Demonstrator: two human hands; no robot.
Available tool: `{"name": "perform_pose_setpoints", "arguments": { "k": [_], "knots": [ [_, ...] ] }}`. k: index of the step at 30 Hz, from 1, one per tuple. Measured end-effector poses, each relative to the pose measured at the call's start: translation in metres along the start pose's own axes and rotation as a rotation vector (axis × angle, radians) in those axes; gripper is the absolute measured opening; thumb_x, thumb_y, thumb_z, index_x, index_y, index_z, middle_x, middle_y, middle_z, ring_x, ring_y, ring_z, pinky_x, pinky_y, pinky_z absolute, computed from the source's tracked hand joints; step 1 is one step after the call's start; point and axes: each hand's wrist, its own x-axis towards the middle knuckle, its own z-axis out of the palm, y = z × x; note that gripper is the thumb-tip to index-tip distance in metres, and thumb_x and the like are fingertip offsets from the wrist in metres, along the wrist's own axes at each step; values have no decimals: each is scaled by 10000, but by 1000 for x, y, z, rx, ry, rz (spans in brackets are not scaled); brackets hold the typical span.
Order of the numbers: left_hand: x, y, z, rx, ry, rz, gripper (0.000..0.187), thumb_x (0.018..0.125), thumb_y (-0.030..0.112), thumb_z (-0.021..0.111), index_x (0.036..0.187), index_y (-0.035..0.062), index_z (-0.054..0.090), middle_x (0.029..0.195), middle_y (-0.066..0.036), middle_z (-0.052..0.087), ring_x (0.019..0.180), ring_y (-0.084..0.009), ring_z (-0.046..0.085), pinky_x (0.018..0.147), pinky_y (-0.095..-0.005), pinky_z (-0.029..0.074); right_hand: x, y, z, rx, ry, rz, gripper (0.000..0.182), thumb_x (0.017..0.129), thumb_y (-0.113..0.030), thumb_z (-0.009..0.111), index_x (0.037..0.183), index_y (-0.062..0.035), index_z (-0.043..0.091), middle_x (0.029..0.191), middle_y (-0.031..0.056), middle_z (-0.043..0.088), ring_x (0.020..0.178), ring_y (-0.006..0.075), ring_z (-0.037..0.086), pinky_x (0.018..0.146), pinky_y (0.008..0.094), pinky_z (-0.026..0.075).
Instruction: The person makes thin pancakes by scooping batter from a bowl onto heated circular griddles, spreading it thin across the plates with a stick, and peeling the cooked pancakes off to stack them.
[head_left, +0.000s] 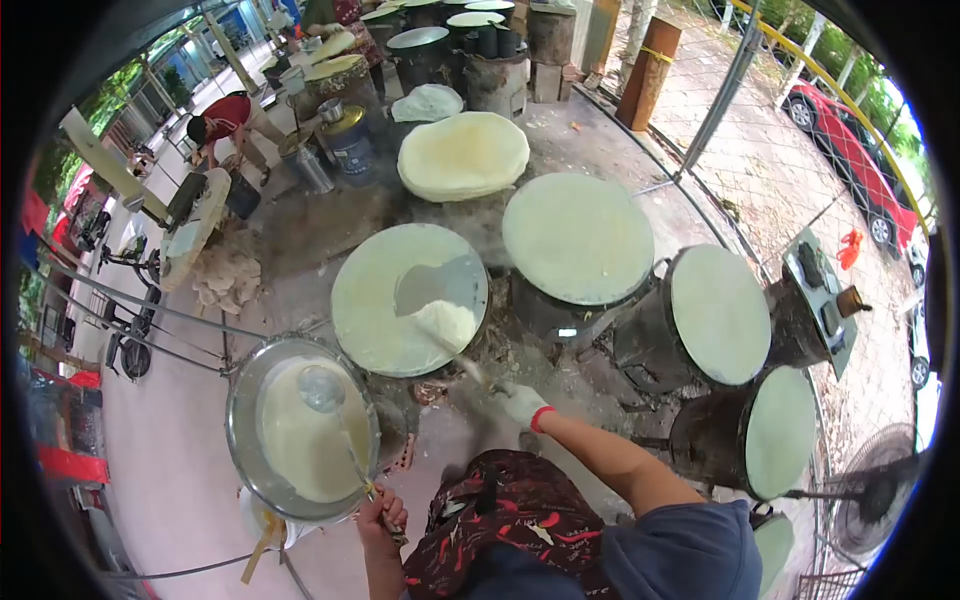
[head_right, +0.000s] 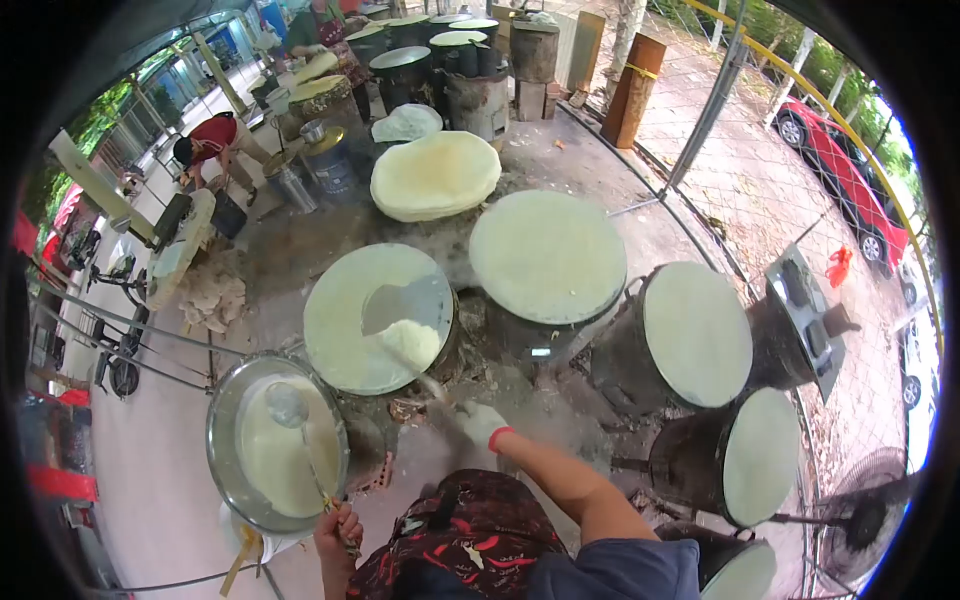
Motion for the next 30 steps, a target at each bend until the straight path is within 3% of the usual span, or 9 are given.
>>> {"name": "perform_pose_setpoints", "arguments": {
  "k": [3,6,7,9,13,18,21,27,30],
  "knots": [
    [7,-22,26,32,-21,1,172,874,117,533,1018,50,468,777,-36,415,600,-118,398,492,-234,373,58,10,-30,-77,147,48,337,881,-296,449,1076,-57,585,979,227,622,931,420,585,824,451,469],
    [12,-37,46,52,16,-11,183,861,117,554,1010,47,474,780,-40,428,602,-127,405,487,-242,376,56,-20,-53,3,121,-54,323,889,-293,442,1045,-48,583,979,242,614,940,418,580,833,461,460],
    [17,-39,51,57,24,-15,186,857,123,567,1002,46,480,778,-42,434,602,-133,409,484,-247,378,53,0,-37,-35,66,-179,342,885,-298,448,1092,-56,572,1003,246,608,961,409,575,846,465,448],
    [23,-40,51,51,5,-24,189,855,121,569,1003,45,480,778,-44,435,602,-133,411,483,-247,378,23,11,-38,-171,-268,-266,419,872,-295,466,1223,-71,510,1121,240,573,1008,397,563,860,446,455],
    [34,-32,44,21,13,-42,199,853,120,571,1009,42,475,778,-47,437,604,-135,416,475,-247,380,13,46,-32,-65,-36,-92,385,881,-303,451,1206,-108,518,1023,242,607,956,405,580,830,474,453],
    [41,-16,36,-8,-17,-63,209,853,121,564,1018,35,468,776,-45,431,599,-129,402,472,-237,371,140,-29,-85,-117,260,85,385,868,-316,459,1203,-135,512,952,242,626,911,410,594,801,492,456],
    [43,-6,34,-29,-5,-73,206,851,107,558,1022,35,466,778,-54,436,589,-136,408,469,-242,377,173,-63,-90,-154,278,64,402,866,-312,459,1226,-138,506,959,247,624,901,403,599,795,489,462],
    [47,17,4,-76,-1,-127,195,850,89,550,1019,40,464,777,-63,441,589,-144,416,471,-253,382,94,-30,-23,135,341,-186,451,871,-313,512,1278,-121,504,924,201,657,843,345,643,752,431,482],
    [50,27,-6,-31,6,-153,186,853,86,549,1013,41,464,775,-64,441,598,-145,418,480,-254,383,68,-62,-21,662,473,306,430,871,-292,511,1247,-84,536,991,192,656,943,298,636,826,376,467]
  ]
}}
